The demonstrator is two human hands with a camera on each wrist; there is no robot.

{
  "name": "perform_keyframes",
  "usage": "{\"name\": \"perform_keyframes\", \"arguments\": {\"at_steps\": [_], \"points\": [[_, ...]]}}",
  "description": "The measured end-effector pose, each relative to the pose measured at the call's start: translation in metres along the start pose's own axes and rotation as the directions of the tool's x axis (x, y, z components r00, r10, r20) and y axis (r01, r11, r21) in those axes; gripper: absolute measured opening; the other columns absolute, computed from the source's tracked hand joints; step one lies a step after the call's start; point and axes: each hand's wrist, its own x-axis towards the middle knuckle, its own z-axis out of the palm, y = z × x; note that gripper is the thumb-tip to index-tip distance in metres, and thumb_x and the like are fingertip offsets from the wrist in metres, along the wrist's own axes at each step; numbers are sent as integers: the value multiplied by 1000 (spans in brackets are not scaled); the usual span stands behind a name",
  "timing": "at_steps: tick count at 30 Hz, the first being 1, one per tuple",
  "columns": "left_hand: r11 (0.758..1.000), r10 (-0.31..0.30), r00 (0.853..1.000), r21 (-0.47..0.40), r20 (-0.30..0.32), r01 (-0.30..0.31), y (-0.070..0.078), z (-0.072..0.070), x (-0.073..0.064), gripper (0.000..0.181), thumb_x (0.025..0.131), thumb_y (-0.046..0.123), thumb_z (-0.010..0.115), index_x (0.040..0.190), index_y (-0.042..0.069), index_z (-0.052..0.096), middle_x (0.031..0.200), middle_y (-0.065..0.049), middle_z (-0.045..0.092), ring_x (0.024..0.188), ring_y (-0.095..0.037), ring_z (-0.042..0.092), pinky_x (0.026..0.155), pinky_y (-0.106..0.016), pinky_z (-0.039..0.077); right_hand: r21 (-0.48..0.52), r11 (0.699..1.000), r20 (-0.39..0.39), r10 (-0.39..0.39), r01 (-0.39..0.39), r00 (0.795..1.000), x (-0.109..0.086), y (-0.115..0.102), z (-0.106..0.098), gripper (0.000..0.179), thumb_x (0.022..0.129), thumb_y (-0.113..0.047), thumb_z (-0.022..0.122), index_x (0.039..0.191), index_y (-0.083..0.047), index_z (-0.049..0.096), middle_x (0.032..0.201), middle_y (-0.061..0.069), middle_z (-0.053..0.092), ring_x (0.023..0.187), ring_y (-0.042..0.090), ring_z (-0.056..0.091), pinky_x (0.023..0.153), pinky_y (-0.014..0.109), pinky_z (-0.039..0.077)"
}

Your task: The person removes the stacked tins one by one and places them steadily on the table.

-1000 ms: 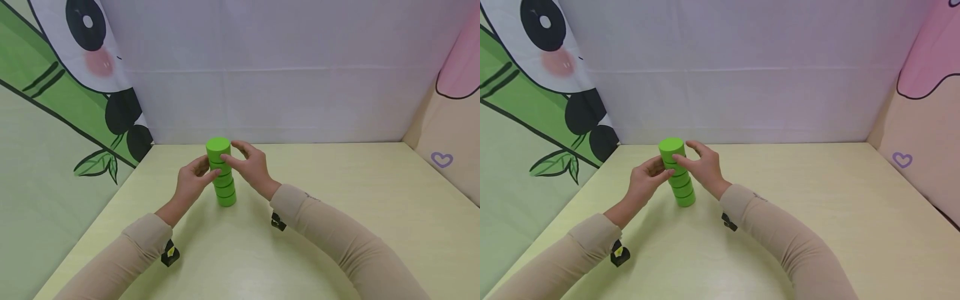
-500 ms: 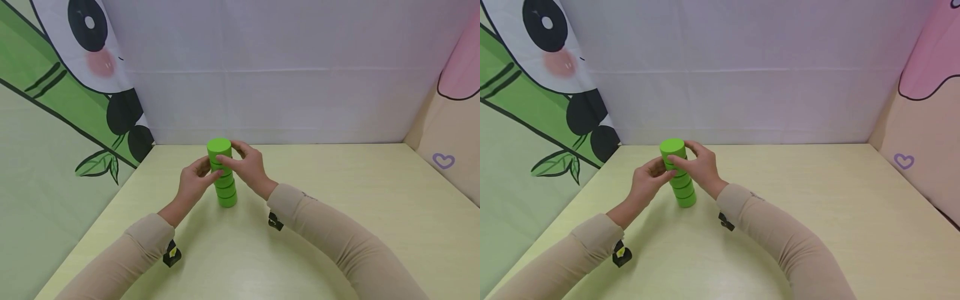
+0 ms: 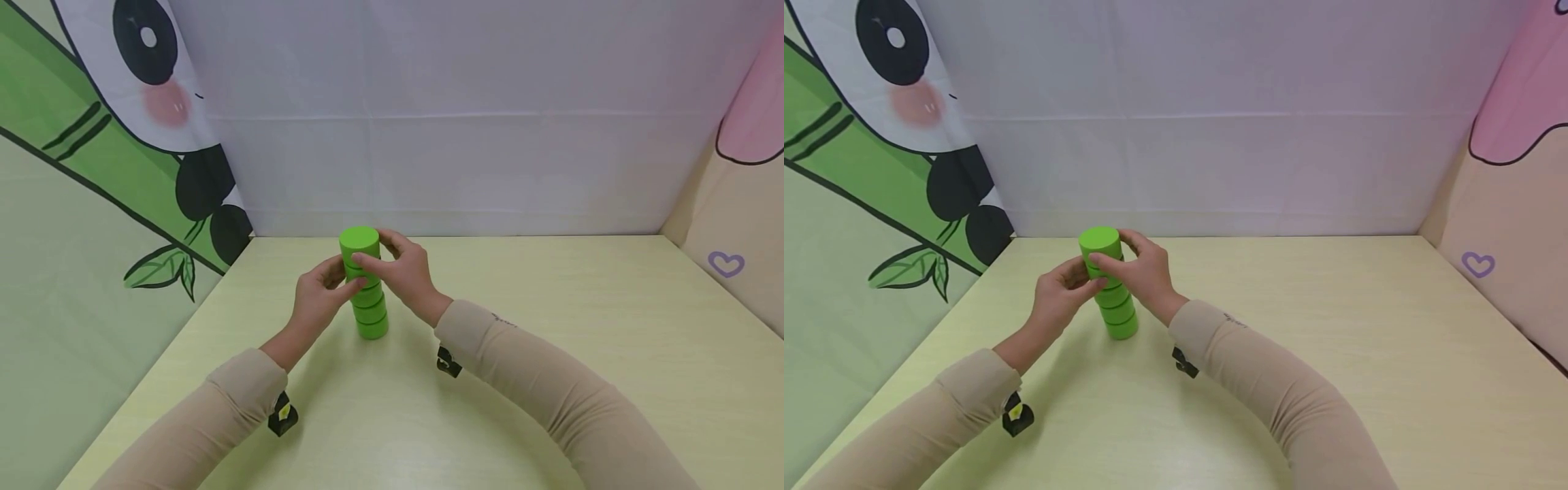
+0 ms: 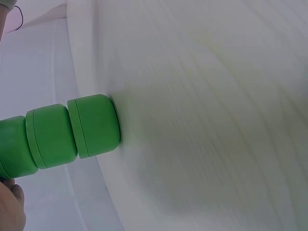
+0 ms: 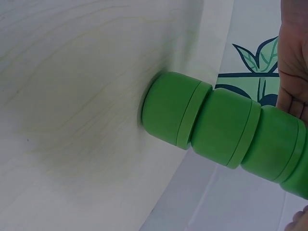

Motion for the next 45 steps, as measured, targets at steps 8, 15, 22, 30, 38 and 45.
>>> {"name": "perform_keyframes", "arguments": {"at_steps": [8,15,22,30,38,45], "points": [[1000,13,1000,-10,-2,-13,1,1,0,54,76,32,76,123,11,59,117,-8,64,108,-17,60,102,-31,43,5,1000,-7,5,-5,1000,0,1,0,53,79,-34,73,126,-15,57,128,-4,56,125,13,46,108,32,35],[1000,14,1000,-17,-5,-15,1,1,1,56,76,34,76,123,11,59,115,-7,65,106,-16,61,101,-29,43,14,1000,-16,1,-1,1000,0,0,0,51,79,-34,73,123,-14,58,126,-4,58,122,12,48,108,34,36],[1000,6,1000,-15,-9,-6,2,2,1,55,76,32,76,123,11,59,115,-8,65,107,-17,61,101,-29,43,20,1000,-24,-5,5,1000,0,0,1,50,79,-32,73,122,-13,58,124,-3,58,121,12,49,107,33,36],[1000,-18,1000,-19,-21,17,2,1,0,52,77,29,76,122,10,60,115,-9,65,107,-18,61,102,-31,43,21,1000,-27,7,-7,1000,-2,0,4,50,79,-32,72,122,-13,58,124,-3,58,122,12,49,107,32,37],[1000,-6,1000,-17,-20,6,1,1,-1,53,76,33,76,122,11,59,116,-7,65,108,-17,60,102,-30,42,17,1000,-28,-4,5,1000,-3,-1,1,50,79,-32,72,123,-12,57,125,-2,58,122,12,48,107,31,36],[1000,1,1000,-22,-10,-2,2,1,-2,52,77,30,76,123,11,59,116,-8,64,109,-17,59,103,-30,42,13,1000,-41,-24,24,999,-3,1,-5,51,79,-32,72,124,-12,57,125,-2,58,123,12,48,107,29,36]]}}
